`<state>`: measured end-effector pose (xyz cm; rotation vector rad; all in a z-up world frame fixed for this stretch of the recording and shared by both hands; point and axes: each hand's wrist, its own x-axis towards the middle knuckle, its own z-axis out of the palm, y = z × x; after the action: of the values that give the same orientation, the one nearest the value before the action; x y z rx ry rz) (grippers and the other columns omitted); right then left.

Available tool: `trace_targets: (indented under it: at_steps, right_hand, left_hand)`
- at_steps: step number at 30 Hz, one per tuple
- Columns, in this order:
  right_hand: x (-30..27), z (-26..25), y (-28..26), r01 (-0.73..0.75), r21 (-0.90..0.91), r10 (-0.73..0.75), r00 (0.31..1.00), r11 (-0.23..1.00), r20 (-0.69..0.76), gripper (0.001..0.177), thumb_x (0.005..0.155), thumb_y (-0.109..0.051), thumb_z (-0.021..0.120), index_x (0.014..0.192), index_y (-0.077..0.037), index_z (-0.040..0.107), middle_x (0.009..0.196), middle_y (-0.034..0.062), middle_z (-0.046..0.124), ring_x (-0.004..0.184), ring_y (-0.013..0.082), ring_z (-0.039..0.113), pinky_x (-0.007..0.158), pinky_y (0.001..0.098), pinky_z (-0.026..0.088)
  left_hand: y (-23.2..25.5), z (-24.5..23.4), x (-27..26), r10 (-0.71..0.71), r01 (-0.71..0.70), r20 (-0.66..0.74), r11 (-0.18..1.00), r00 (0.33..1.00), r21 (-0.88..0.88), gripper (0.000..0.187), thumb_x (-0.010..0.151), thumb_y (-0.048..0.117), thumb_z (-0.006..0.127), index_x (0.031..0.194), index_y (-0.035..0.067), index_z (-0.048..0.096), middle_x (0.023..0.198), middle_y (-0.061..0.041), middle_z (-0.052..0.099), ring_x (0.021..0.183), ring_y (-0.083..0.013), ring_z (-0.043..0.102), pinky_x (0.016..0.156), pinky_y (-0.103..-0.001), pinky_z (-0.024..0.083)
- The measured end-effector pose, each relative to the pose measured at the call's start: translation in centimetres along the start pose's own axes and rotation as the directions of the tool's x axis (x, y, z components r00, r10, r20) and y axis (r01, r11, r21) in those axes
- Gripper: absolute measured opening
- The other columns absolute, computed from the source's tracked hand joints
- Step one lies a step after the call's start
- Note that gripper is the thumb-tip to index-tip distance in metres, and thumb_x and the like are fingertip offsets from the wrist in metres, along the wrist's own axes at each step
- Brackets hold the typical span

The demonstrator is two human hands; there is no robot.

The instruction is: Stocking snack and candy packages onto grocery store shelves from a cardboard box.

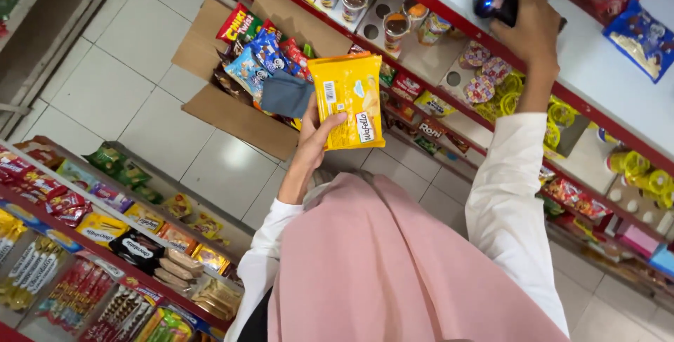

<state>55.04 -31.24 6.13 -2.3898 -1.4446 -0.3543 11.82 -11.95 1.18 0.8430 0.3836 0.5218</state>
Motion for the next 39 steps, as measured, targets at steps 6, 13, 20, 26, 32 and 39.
trace_targets:
  at_steps: [6,13,20,26,32,39]
  right_hand:
    - [-4.6,-7.3,-5.9,-0.252,0.451,0.225,0.968,0.856,0.113,0.023,0.100,-0.018,0.078,0.114,-0.002,0.069,0.089,0.0133,0.066,0.084,0.0255,0.063,0.079,0.0373,0.049]
    - [-12.6,-10.8,-14.7,-0.194,0.726,-0.036,0.957,0.660,0.289,0.054,0.065,-0.028,0.081,0.107,0.002,0.068,0.088,0.0128,0.071,0.074,0.0190,0.067,0.075,0.0326,0.054]
    - [-13.8,-9.7,-19.4,-0.118,0.754,-0.092,0.969,0.647,0.231,0.061,0.064,-0.028,0.078,0.114,0.005,0.065,0.096,0.0184,0.069,0.080,0.0323,0.069,0.076,0.0348,0.055]
    - [-14.0,-9.8,-20.4,-0.114,0.724,-0.068,0.974,0.680,0.217,0.067,0.062,-0.027,0.079,0.118,0.006,0.065,0.097,0.0197,0.070,0.080,0.0349,0.070,0.076,0.0346,0.055]
    - [-14.1,-9.8,-21.3,-0.176,0.707,-0.015,0.967,0.685,0.255,0.068,0.063,-0.025,0.077,0.122,0.007,0.065,0.095,0.0192,0.070,0.077,0.0330,0.070,0.074,0.0345,0.055]
    - [-13.4,-9.5,-21.6,-0.171,0.707,-0.006,0.971,0.686,0.240,0.060,0.062,-0.021,0.079,0.116,0.003,0.067,0.092,0.0181,0.069,0.074,0.0329,0.068,0.073,0.0339,0.054]
  left_hand:
    - [4.3,-0.2,0.9,0.101,-0.171,0.190,0.900,0.976,0.400,0.073,0.091,0.008,0.081,0.153,-0.001,0.042,0.138,-0.011,0.061,0.129,-0.0169,0.057,0.111,-0.029,0.046]
    - [9.9,1.1,2.2,-0.131,-0.002,0.176,0.798,0.976,0.603,0.081,0.082,0.014,0.082,0.152,-0.003,0.044,0.131,-0.012,0.066,0.119,-0.0151,0.061,0.103,-0.029,0.050]
    - [10.7,-1.5,4.0,-0.108,-0.137,0.324,0.750,0.940,0.647,0.082,0.086,0.016,0.082,0.153,-0.005,0.040,0.138,-0.015,0.062,0.129,-0.0174,0.058,0.111,-0.030,0.046]
    - [11.9,-2.1,4.7,-0.155,-0.105,0.321,0.741,0.935,0.663,0.084,0.085,0.017,0.082,0.153,-0.006,0.038,0.140,-0.015,0.061,0.130,-0.0178,0.058,0.111,-0.030,0.046]
    - [13.5,-1.6,5.0,-0.181,-0.073,0.299,0.736,0.937,0.673,0.082,0.082,0.015,0.081,0.151,-0.005,0.042,0.135,-0.013,0.064,0.123,-0.0163,0.061,0.106,-0.029,0.049]
    - [13.9,-1.7,5.2,-0.185,-0.079,0.308,0.732,0.933,0.677,0.077,0.084,0.014,0.081,0.149,-0.003,0.045,0.135,-0.012,0.064,0.124,-0.0161,0.059,0.108,-0.030,0.047]
